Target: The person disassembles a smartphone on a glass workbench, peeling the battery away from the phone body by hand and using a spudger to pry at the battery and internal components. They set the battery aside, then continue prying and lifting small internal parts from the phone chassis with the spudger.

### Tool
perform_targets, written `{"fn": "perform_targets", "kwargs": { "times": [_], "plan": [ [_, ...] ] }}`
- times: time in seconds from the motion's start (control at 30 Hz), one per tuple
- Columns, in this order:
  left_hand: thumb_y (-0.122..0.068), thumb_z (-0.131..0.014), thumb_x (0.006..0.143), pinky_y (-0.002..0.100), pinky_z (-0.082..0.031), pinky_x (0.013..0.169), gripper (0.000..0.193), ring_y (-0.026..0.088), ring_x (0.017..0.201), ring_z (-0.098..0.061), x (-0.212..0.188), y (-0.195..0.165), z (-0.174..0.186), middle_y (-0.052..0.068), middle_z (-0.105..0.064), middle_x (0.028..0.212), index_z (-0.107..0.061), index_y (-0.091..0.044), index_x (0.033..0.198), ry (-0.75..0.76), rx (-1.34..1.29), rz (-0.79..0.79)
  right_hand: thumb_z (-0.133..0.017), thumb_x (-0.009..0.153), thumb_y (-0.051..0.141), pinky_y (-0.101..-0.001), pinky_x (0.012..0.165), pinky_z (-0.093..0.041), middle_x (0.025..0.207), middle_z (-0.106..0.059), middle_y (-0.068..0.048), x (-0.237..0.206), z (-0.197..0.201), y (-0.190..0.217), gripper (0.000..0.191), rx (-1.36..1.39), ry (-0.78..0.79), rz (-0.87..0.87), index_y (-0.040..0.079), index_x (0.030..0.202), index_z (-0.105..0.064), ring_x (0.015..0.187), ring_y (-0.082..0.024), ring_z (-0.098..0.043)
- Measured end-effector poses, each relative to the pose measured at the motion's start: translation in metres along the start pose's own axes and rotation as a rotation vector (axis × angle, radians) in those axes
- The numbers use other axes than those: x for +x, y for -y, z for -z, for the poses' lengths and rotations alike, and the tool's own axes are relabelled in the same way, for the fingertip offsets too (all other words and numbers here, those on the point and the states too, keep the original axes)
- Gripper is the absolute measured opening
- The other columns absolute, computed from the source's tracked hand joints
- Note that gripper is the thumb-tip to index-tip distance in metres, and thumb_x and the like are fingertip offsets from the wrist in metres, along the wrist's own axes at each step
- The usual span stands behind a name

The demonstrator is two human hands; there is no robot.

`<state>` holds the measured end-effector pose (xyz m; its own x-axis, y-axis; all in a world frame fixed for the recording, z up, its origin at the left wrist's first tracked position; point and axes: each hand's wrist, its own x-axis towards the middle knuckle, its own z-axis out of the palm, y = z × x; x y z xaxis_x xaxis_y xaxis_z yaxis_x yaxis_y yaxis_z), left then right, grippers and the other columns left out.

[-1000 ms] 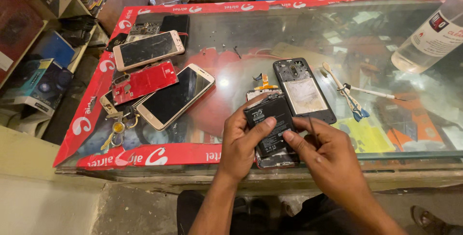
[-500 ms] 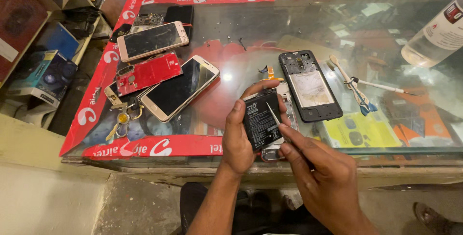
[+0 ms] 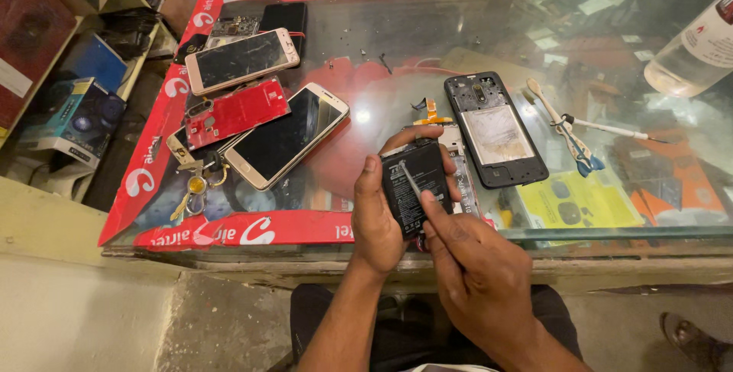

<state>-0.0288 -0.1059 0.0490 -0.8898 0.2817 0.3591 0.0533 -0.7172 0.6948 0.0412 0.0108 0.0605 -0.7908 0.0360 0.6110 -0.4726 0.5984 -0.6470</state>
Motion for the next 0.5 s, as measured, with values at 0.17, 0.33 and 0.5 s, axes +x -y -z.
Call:
{"fn": "perform_targets", "kwargs": {
  "times": [0.17,0.33,0.5],
  "plan": [
    [-0.054,-0.026,0.110,0.035,-0.057,0.084,0.070,0.022,0.092,-0.065,-0.0014,0.0001,-0.0025,0.014,-0.062,0.108,-0.052,0.002,0.143,-0.023,0.043,-0.007,-0.069,0.092,-0.002,-0.0292,0.065,-0.055,0.082,-0.069,-0.008,0.0000,0.0012,-0.0006,0.042,0.020,0.003,0.065,0.007,0.133,-0.067,0.069,-0.018,-0.068],
    [-0.054,-0.026,0.110,0.035,-0.056,0.082,0.070,0.021,0.092,-0.065,-0.0013,0.0005,-0.0027,0.013,-0.062,0.108,-0.052,0.002,0.143,-0.031,0.082,-0.011,-0.071,0.089,0.000,-0.0300,0.062,-0.054,0.081,-0.070,-0.009,-0.0004,0.0016,-0.0015,0.044,-0.015,0.051,0.051,0.009,0.131,-0.068,0.066,-0.019,-0.068],
    [-0.056,-0.028,0.113,0.034,-0.055,0.088,0.071,0.019,0.098,-0.063,-0.0017,0.0021,-0.0017,0.014,-0.062,0.111,-0.053,0.003,0.144,-0.023,0.172,-0.047,-0.071,0.091,-0.001,-0.0304,0.063,-0.054,0.085,-0.070,-0.011,0.0004,0.0019,-0.0067,0.044,-0.023,0.002,0.025,0.010,0.133,-0.067,0.068,-0.020,-0.069]
  ]
}}
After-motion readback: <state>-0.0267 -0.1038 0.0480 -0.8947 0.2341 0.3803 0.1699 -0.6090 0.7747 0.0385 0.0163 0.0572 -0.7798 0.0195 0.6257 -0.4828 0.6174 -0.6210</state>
